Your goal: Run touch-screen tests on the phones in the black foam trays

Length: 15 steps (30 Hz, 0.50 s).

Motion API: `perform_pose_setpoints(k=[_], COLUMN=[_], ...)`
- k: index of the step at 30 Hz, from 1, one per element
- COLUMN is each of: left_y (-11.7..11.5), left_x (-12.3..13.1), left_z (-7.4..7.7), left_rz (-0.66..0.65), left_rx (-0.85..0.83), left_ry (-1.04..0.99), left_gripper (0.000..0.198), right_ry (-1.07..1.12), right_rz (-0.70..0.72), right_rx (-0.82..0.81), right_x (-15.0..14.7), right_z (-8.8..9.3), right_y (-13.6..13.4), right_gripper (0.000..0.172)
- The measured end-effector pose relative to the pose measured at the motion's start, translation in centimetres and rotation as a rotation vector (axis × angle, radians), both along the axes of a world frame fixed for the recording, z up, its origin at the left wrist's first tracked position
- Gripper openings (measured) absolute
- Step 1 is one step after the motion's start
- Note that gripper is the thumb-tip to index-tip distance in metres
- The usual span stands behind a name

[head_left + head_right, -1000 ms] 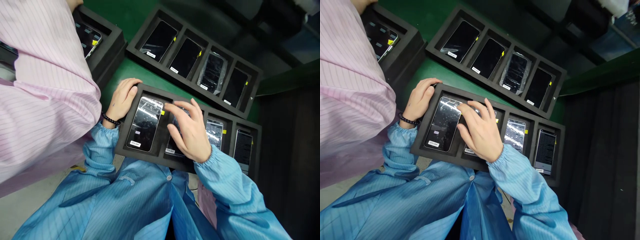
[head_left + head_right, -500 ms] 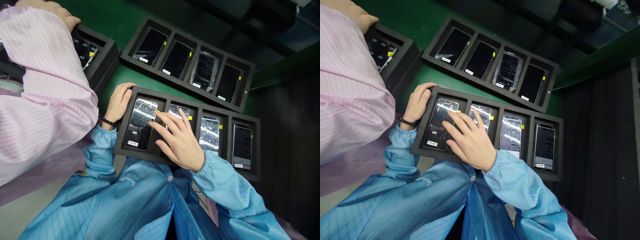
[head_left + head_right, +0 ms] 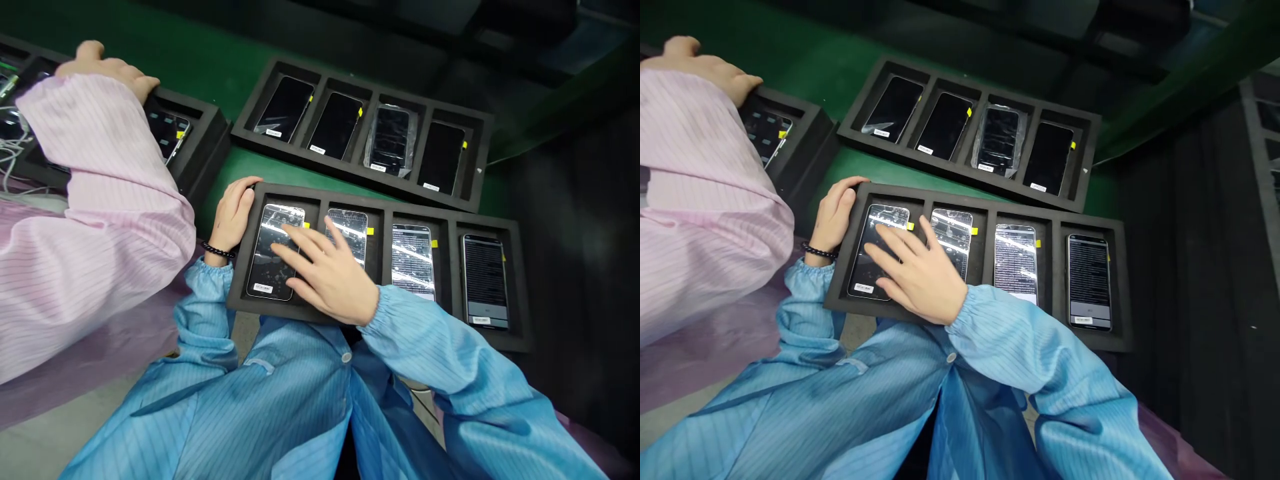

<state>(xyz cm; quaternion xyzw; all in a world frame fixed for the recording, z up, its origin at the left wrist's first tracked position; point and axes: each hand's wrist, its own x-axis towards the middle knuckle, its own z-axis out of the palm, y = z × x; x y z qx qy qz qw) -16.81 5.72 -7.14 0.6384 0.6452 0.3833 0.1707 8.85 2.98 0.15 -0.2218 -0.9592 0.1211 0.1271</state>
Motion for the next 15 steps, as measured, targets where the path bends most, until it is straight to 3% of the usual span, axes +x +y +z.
perform_pose_setpoints(k=[4,9,15], left_y=[-1.6,-4.5,-3.9], left_x=[0.9,2.1,2.7], left_z=[0.9,2.6,3.2], left_rz=[0.008,-0.145,-0.294], left_rx=[0.045,0.003,-0.025], left_ry=[-0.1,0.095,0.284], left_gripper=[0.048,0.047,0.047], right_ry=[0.048,0.074,0.021], right_rz=[-0.16,-0.315,-0.226], right_rx=[0.017,0.017,-0.041], right_x=[3.9,7.8,6.9], right_z=[1.8,1.0,-0.4], right_y=[1.1,2.9,4.6], right_gripper=[0.045,0.037,0.034])
